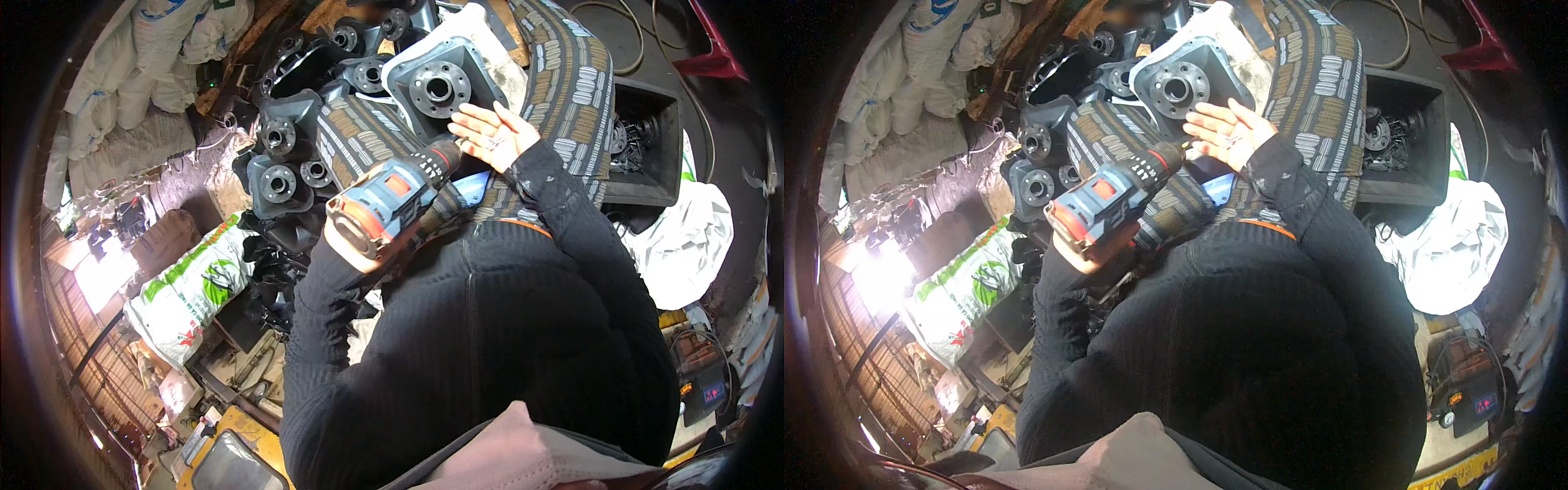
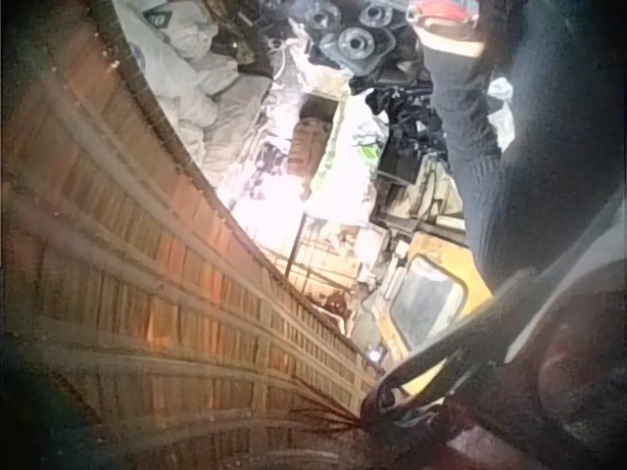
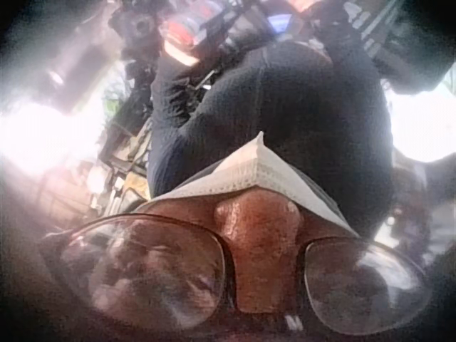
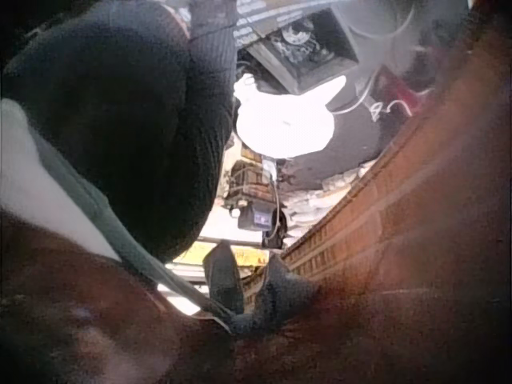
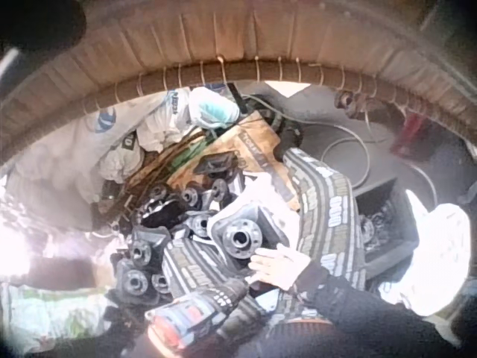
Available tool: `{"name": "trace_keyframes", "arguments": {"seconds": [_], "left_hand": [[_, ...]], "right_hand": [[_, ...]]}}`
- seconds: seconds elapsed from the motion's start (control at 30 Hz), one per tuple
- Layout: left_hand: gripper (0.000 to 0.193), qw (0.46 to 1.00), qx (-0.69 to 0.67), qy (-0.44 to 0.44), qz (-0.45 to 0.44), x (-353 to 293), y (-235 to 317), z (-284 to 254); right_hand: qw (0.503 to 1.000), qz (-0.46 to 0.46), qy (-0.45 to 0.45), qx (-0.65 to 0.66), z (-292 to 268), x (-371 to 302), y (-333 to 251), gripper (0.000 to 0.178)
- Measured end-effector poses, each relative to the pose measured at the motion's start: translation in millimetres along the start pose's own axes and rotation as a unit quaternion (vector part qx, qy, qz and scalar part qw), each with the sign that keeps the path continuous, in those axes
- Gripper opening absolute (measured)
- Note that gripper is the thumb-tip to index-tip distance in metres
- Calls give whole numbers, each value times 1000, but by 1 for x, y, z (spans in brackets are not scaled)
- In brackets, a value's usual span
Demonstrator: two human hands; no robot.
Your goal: The person uses a cordless drill to fasten screws into black plastic parts on a cluttered workbench. They repeatedly pick up parts, align them, and drive screws before placing the parts back down.
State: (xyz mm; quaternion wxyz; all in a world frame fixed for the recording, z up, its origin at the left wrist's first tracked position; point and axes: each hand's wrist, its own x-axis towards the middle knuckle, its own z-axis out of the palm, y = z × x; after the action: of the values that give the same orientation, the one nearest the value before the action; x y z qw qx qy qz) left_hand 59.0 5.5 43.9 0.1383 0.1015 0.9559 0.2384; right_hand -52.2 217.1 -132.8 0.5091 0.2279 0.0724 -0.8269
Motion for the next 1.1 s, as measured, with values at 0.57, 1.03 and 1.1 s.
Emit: {"name": "trace_keyframes", "arguments": {"seconds": [0.57,1.03,1.1], "left_hand": [[31,994,-92,23,-55,16,0,-6],[32,1000,10,14,15,26,-13,3],[32,999,-33,0,-19,21,-12,3]], "right_hand": [[971,31,-52,-231,0,3,-3,40],[996,-14,86,-32,-1,14,13,14],[995,-10,91,-32,-5,18,14,14]]}}
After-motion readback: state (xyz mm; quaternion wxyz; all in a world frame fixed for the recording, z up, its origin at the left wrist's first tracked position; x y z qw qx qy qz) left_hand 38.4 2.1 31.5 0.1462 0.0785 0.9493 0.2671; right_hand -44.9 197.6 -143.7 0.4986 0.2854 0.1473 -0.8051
